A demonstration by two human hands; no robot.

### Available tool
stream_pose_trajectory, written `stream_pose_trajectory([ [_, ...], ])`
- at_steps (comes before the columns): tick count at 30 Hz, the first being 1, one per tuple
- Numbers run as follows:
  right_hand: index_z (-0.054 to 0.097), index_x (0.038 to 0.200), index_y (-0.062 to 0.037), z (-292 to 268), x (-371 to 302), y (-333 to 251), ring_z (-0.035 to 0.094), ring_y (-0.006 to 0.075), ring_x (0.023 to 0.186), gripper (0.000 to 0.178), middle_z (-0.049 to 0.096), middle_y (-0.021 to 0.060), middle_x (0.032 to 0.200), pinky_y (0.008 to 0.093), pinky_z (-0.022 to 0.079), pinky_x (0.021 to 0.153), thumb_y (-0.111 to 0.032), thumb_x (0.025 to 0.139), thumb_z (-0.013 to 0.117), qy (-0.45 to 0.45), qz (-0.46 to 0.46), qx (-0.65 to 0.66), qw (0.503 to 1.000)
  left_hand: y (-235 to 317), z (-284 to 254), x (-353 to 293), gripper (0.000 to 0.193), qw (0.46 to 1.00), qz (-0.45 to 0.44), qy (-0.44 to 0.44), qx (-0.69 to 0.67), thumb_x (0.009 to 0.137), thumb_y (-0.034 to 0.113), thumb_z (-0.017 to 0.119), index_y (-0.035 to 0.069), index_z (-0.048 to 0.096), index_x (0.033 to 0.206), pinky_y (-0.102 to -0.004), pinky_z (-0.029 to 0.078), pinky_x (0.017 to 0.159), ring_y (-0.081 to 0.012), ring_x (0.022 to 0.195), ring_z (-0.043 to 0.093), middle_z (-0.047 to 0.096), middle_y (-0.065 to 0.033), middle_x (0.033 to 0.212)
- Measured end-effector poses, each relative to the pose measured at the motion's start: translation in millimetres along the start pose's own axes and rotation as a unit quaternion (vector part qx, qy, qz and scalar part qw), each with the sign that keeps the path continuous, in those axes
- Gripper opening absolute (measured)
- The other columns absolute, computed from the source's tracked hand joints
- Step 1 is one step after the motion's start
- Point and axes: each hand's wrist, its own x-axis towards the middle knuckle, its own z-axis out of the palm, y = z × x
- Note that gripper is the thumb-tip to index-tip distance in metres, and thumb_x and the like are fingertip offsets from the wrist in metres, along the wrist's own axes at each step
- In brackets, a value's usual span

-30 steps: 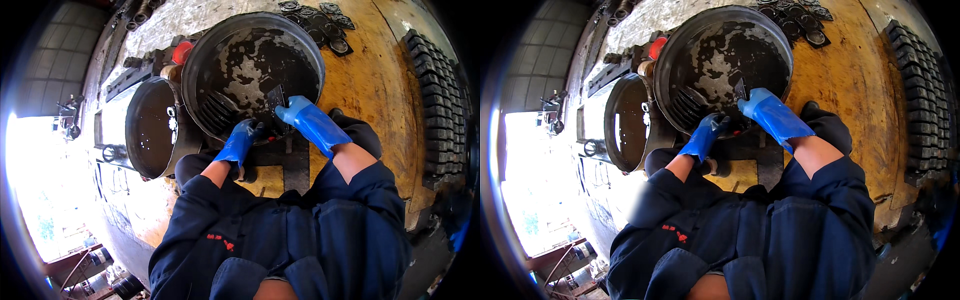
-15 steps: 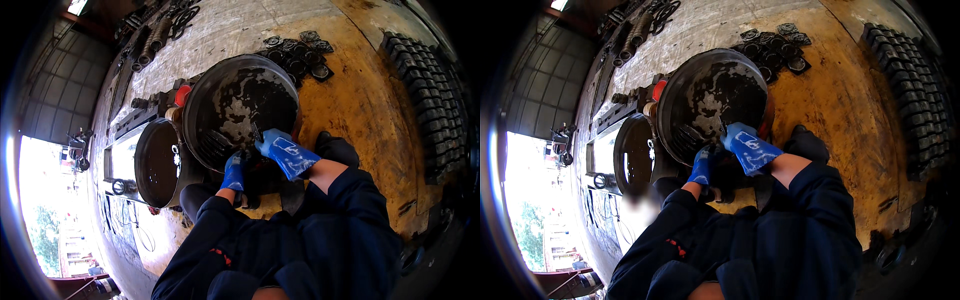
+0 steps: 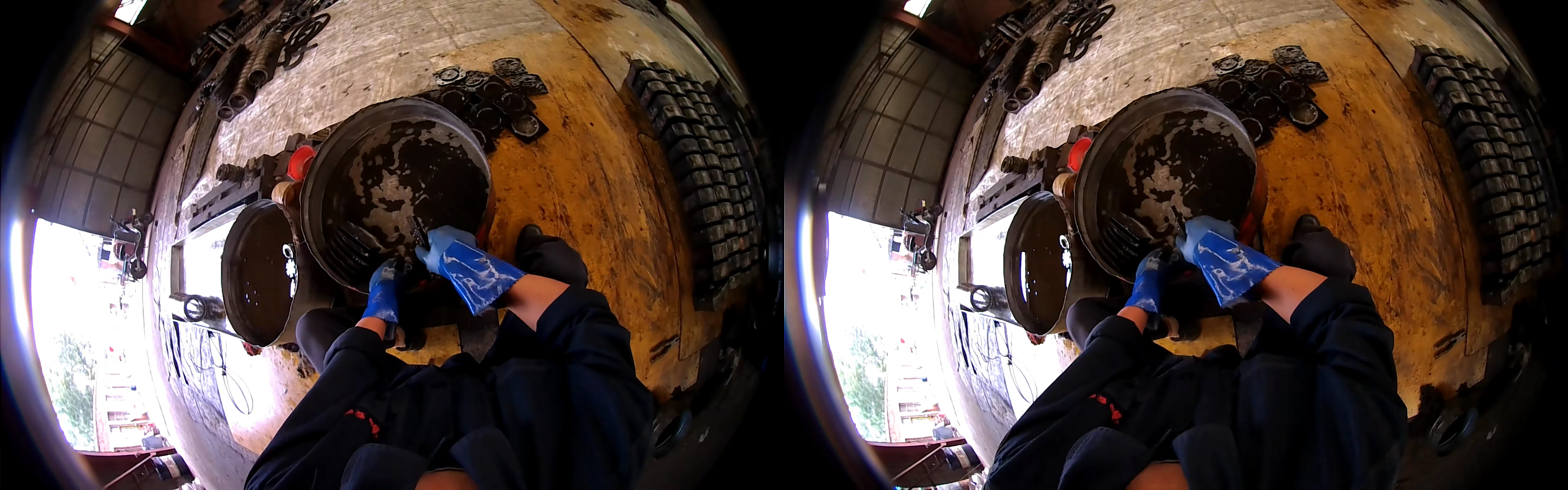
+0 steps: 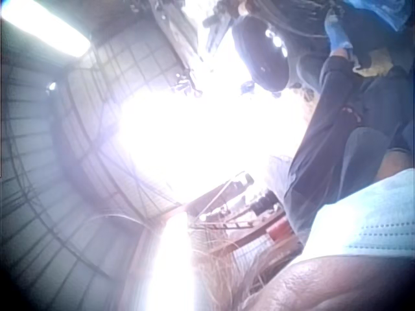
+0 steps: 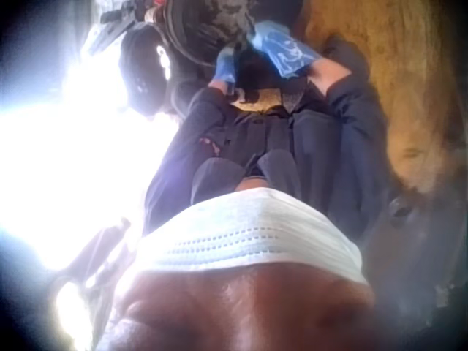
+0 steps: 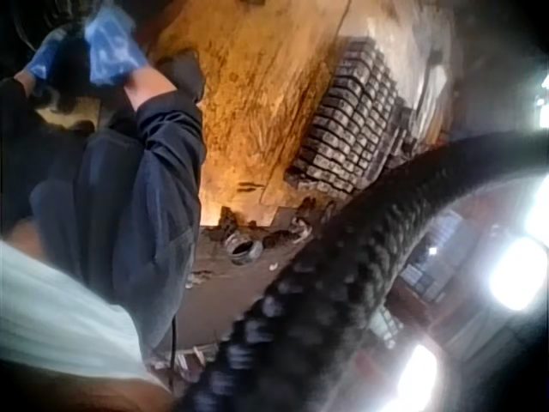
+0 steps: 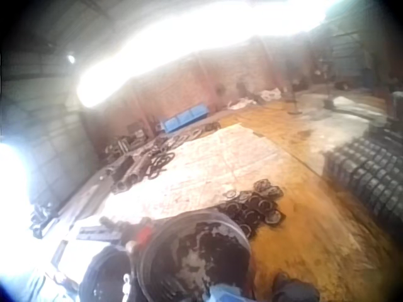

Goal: The person is sitting on the floor and cleaning a circular mechanical part using a red-handled brush and a dark liquid from a large metal basin. They scrub the part thoroughly, dip it in the liquid, and place it on the floor next to other similar parts.

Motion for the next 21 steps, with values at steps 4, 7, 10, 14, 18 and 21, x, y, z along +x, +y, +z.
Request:
stream_pose_trajectory([
  [4, 0.069, 0.114, -0.0048, -1.8, -3.3, -10.4, 0.068, 0.0323, 0.101, 0.048, 0.071, 0.0154, 0.108, 0.0424, 0.053, 0.092, -0.047, 0.095, 0.054, -0.010, -0.006, -0.001, 1.000, -36.0, 16.1, 13.9, 0.032, 0.998, 0.020, 0.033, -0.044, 0.090, 0.030, 0.065, 0.006, 0.068, 0.113, -0.0390, 0.051, 0.084, -0.0276, 0.096, 0.065, 0.071, -0.0139, 0.107],
  [7, 0.069, 0.113, -0.0055, 0.1, -1.1, -13.6, 0.068, 0.0321, 0.101, 0.048, 0.071, 0.0151, 0.106, 0.0426, 0.052, 0.093, -0.047, 0.095, 0.054, -0.015, -0.022, -0.002, 1.000, -48.6, 20.4, 23.7, 0.030, 0.998, 0.032, 0.032, -0.036, 0.087, 0.023, 0.072, 0.005, 0.068, 0.111, -0.0353, 0.052, 0.081, -0.0221, 0.090, 0.067, 0.072, -0.0123, 0.102],
  [10, 0.069, 0.111, -0.0059, -1.0, -1.5, -14.9, 0.068, 0.0318, 0.101, 0.046, 0.071, 0.0144, 0.105, 0.0423, 0.052, 0.093, -0.047, 0.095, 0.054, -0.018, -0.023, -0.009, 1.000, -45.9, 18.6, 23.9, 0.031, 0.999, 0.035, 0.008, -0.029, 0.085, 0.022, 0.075, 0.005, 0.068, 0.110, -0.0355, 0.052, 0.080, -0.0223, 0.089, 0.067, 0.072, -0.0122, 0.101],
  [14, 0.070, 0.108, -0.0057, 1.6, -1.3, -7.7, 0.068, 0.0313, 0.100, 0.046, 0.071, 0.0140, 0.104, 0.0417, 0.053, 0.091, -0.047, 0.095, 0.055, 0.000, -0.027, -0.019, 0.999, -12.0, 5.3, 7.1, 0.038, 0.999, 0.039, -0.018, 0.014, 0.090, 0.039, 0.061, 0.009, 0.070, 0.111, -0.0432, 0.052, 0.085, -0.0373, 0.104, 0.065, 0.069, -0.0179, 0.111],
  [18, 0.069, 0.107, -0.0048, 2.6, -1.9, -11.4, 0.069, 0.0309, 0.099, 0.047, 0.071, 0.0146, 0.104, 0.0408, 0.054, 0.089, -0.047, 0.095, 0.055, -0.002, -0.041, -0.016, 0.999, -13.8, -0.5, 1.2, 0.036, 0.999, 0.026, -0.010, -0.030, 0.089, 0.038, 0.064, 0.007, 0.071, 0.107, -0.0419, 0.052, 0.081, -0.0373, 0.099, 0.066, 0.071, -0.0180, 0.104],
  [21, 0.070, 0.107, -0.0044, 7.7, 0.5, -9.5, 0.069, 0.0307, 0.099, 0.047, 0.071, 0.0145, 0.103, 0.0402, 0.054, 0.089, -0.048, 0.095, 0.055, 0.018, -0.052, -0.026, 0.998, -12.6, -0.7, -3.3, 0.035, 0.996, 0.038, 0.000, -0.081, 0.088, 0.037, 0.065, 0.007, 0.072, 0.105, -0.0414, 0.052, 0.079, -0.0366, 0.095, 0.067, 0.071, -0.0173, 0.102],
])
